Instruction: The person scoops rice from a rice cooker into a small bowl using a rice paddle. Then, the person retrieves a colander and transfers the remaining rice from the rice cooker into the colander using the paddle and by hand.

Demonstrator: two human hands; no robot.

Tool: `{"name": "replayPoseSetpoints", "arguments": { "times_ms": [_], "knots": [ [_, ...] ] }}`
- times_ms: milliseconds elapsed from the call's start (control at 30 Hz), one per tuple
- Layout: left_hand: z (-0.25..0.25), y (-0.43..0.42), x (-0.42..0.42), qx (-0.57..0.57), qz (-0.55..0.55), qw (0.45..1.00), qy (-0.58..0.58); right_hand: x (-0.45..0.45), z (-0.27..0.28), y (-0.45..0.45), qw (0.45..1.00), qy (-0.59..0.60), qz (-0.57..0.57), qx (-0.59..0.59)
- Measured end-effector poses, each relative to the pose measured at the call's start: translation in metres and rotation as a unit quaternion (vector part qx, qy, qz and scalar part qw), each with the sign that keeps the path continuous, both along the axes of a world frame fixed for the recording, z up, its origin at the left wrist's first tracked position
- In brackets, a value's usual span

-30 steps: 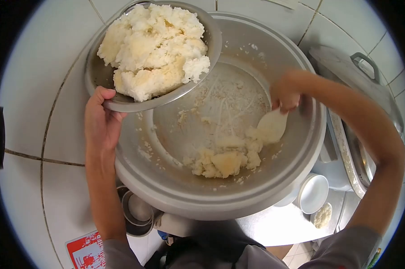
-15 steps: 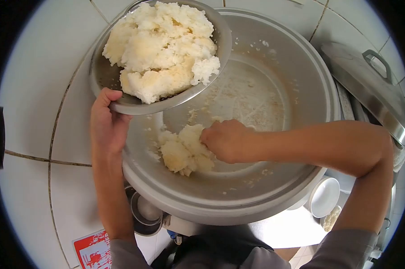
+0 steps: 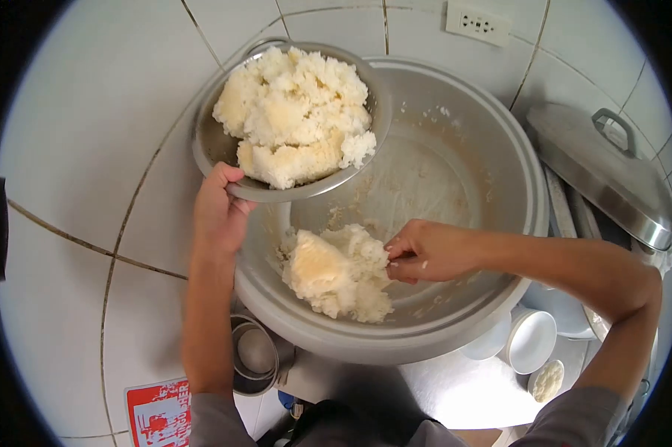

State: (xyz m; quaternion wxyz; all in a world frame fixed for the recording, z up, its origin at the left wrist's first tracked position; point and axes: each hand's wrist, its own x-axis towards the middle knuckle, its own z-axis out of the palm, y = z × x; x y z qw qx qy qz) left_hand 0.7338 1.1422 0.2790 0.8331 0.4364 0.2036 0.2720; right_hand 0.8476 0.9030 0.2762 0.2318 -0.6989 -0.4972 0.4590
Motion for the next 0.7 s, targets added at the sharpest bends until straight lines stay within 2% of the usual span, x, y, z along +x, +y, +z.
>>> {"name": "replayPoseSetpoints", "arguments": {
  "times_ms": [100,200,333,400,467,500,533,567,600,633,700],
  "knots": [
    [-0.001,0.000,0.001,-0.006,-0.015,1.000,-0.007,0.006,0.034,-0.017,0.998,-0.040,-0.038,-0.037],
    [-0.001,0.000,0.002,-0.010,-0.014,1.000,0.004,0.020,0.069,-0.039,0.988,-0.064,-0.136,-0.047],
    [0.002,-0.003,0.003,0.010,-0.010,1.000,0.017,0.038,0.132,-0.046,0.967,-0.157,-0.200,-0.032],
    [0.004,-0.004,0.001,0.010,-0.005,1.000,0.025,0.044,0.159,-0.031,0.949,-0.248,-0.197,0.001],
    [0.002,0.000,0.001,0.010,-0.016,0.999,0.027,0.049,0.175,0.001,0.880,-0.454,-0.137,0.010],
    [0.002,0.001,0.001,0.010,-0.024,0.999,0.027,0.056,0.165,0.017,0.797,-0.583,-0.120,0.105],
    [0.003,0.000,0.001,0.007,-0.029,0.999,0.033,0.064,0.148,0.037,0.687,-0.693,-0.097,0.195],
    [0.006,-0.001,-0.001,0.006,-0.032,0.999,0.039,0.061,0.138,0.062,0.700,-0.702,-0.115,0.066],
    [0.007,-0.001,-0.001,0.005,-0.035,0.998,0.046,0.021,0.134,0.084,0.661,-0.743,-0.097,-0.032],
    [0.009,0.000,-0.001,0.010,-0.042,0.998,0.045,0.000,0.120,0.102,0.676,-0.727,-0.102,-0.058],
    [0.007,-0.002,-0.002,0.014,-0.051,0.997,0.052,-0.016,0.080,0.121,0.644,-0.753,-0.132,0.027]
  ]
}}
